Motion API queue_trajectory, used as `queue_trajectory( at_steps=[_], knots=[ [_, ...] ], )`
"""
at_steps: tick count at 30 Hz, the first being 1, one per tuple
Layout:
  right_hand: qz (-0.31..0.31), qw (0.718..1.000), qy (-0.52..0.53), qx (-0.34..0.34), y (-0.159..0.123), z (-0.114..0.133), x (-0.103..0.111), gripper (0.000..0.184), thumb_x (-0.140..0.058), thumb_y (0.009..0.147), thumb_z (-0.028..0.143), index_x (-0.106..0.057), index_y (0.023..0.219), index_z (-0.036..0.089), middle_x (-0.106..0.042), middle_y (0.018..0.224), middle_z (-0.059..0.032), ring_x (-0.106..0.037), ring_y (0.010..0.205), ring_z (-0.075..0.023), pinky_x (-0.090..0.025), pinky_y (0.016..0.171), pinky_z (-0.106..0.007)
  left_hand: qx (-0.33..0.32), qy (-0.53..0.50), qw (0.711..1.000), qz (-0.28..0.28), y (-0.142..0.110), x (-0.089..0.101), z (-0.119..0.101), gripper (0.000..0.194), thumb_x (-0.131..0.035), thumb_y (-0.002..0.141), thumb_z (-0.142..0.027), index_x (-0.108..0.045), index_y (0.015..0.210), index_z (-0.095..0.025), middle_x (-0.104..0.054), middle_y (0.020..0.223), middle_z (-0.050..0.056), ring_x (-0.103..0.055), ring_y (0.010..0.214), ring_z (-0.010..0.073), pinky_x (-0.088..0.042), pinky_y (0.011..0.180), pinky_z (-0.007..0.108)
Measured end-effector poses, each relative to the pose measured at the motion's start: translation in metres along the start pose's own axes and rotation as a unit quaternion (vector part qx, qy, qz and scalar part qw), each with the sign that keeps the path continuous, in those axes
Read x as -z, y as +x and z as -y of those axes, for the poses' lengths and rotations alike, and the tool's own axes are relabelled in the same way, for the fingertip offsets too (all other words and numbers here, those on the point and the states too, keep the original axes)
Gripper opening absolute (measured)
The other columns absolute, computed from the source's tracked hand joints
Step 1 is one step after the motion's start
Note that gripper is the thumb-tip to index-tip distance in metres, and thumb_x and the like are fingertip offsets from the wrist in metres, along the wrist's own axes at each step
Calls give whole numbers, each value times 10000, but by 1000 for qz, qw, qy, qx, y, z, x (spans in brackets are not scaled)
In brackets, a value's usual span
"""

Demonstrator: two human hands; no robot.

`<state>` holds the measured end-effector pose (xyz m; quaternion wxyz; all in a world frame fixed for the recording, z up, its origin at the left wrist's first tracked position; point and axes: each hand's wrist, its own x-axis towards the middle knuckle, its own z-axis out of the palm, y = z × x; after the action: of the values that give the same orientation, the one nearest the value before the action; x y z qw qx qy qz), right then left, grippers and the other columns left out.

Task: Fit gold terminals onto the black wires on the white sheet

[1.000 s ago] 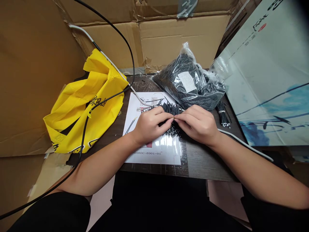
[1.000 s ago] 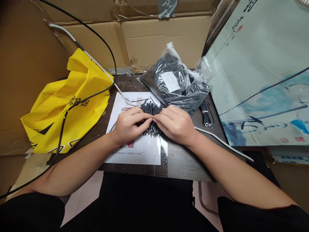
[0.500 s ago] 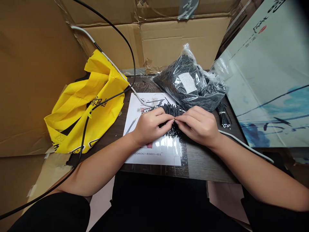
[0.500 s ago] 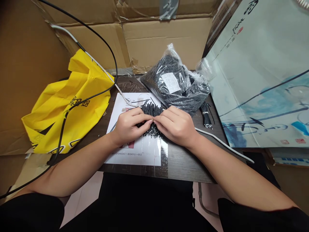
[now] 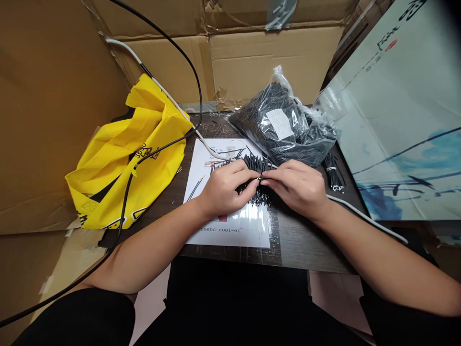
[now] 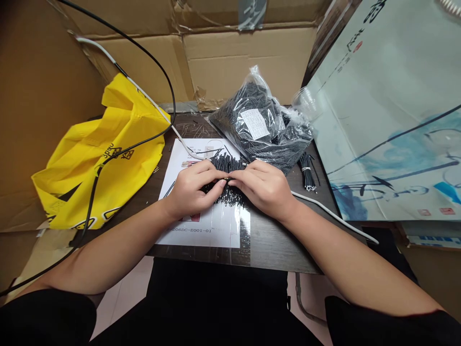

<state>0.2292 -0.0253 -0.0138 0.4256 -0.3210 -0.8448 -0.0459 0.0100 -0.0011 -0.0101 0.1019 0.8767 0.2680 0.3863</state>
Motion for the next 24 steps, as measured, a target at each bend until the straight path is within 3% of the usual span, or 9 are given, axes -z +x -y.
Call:
queue_trajectory(
  at_steps=[7, 24],
  knots=[
    [-3, 999, 20, -25, 1, 5, 1, 155, -767, 792, 166, -691, 925, 148, -715, 761, -46, -630, 697, -149, -542, 682, -305, -13, 0, 1000, -2, 1, 0, -2, 143, -595, 890, -197, -706, 960, -141, -624, 804, 30, -576, 741, 88, -501, 696, 218],
    [-8, 997, 48, -62, 0, 7, 1, 130, -781, 785, 186, -706, 891, 179, -723, 755, -17, -614, 649, -128, -512, 664, -294, -68, 8, 998, -2, -1, -1, 1, 213, -603, 902, -172, -676, 1097, -132, -666, 870, 51, -613, 802, 94, -562, 732, 230]
  ],
)
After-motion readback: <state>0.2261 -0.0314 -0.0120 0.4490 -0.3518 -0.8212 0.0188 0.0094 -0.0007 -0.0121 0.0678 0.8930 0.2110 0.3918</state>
